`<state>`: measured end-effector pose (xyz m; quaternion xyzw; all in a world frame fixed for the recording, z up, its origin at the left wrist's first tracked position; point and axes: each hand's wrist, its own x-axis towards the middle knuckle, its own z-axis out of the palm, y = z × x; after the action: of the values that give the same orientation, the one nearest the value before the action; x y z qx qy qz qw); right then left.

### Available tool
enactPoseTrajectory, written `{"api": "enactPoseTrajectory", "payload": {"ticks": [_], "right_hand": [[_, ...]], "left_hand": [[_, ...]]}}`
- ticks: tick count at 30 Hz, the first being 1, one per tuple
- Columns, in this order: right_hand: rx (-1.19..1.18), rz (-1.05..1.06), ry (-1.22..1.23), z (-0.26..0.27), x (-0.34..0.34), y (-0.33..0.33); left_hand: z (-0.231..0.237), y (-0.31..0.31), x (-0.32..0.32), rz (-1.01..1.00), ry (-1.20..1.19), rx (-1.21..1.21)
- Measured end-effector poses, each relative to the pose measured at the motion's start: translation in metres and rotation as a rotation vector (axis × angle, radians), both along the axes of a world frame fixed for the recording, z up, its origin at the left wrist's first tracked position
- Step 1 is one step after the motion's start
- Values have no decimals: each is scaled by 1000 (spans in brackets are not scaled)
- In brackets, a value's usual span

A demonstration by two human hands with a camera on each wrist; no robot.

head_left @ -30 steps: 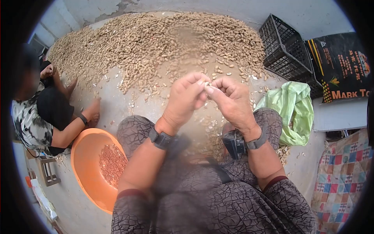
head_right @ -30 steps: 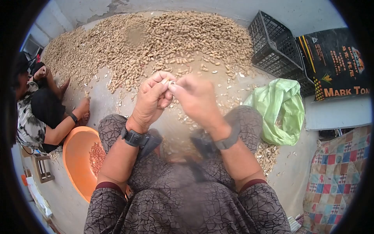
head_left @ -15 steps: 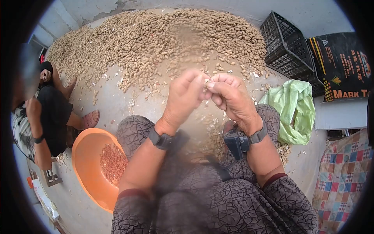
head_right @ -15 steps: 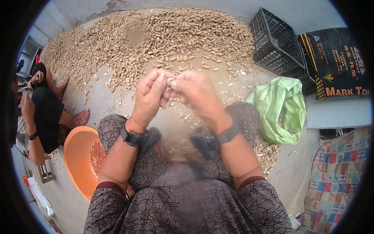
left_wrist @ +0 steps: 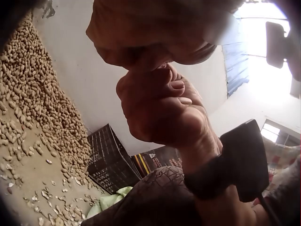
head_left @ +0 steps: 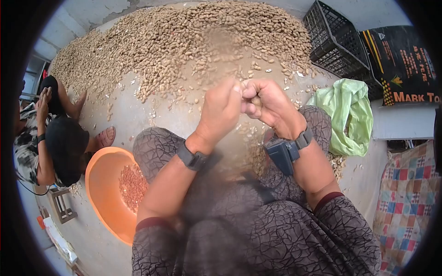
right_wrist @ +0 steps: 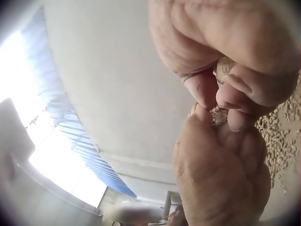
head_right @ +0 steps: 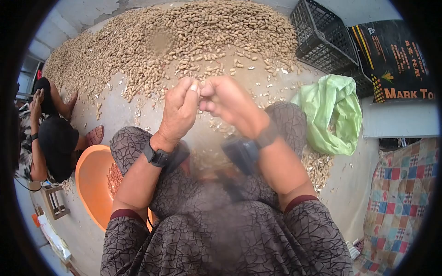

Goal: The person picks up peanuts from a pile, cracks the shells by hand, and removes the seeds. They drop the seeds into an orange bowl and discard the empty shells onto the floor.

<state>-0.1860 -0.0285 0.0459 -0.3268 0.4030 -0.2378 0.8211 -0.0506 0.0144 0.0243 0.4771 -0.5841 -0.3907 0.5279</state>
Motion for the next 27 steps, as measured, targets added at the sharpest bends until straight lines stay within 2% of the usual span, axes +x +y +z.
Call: {"api": "enactPoseTrajectory", "payload": {"ticks": [4,6,10,12,16,18,22,24,25,27], "right_hand": [[6,-32,-9,-9,2,4],[-36,-8,-66,-13,2,4],[-55,-60,-50,-1,11,10],[-317,-55,97,4,14,14],[-501,-67,146,-5,18,15],[-605,-81,123,-8,22,15],[-613,-92,104,-6,27,18],[-529,-96,120,2,28,20],[-527,-95,120,0,29,20],[-517,-94,132,-3,29,19]], "left_hand": [[-13,1,2,26,13,80],[-14,-1,2,52,169,148],[-4,0,5,-16,290,141],[-6,0,0,-42,443,119],[-12,0,3,-24,409,137],[-14,0,1,73,497,150],[-12,1,1,146,497,178],[-13,2,3,135,613,248],[-16,1,4,136,613,250],[-25,-1,4,204,231,109]]}}
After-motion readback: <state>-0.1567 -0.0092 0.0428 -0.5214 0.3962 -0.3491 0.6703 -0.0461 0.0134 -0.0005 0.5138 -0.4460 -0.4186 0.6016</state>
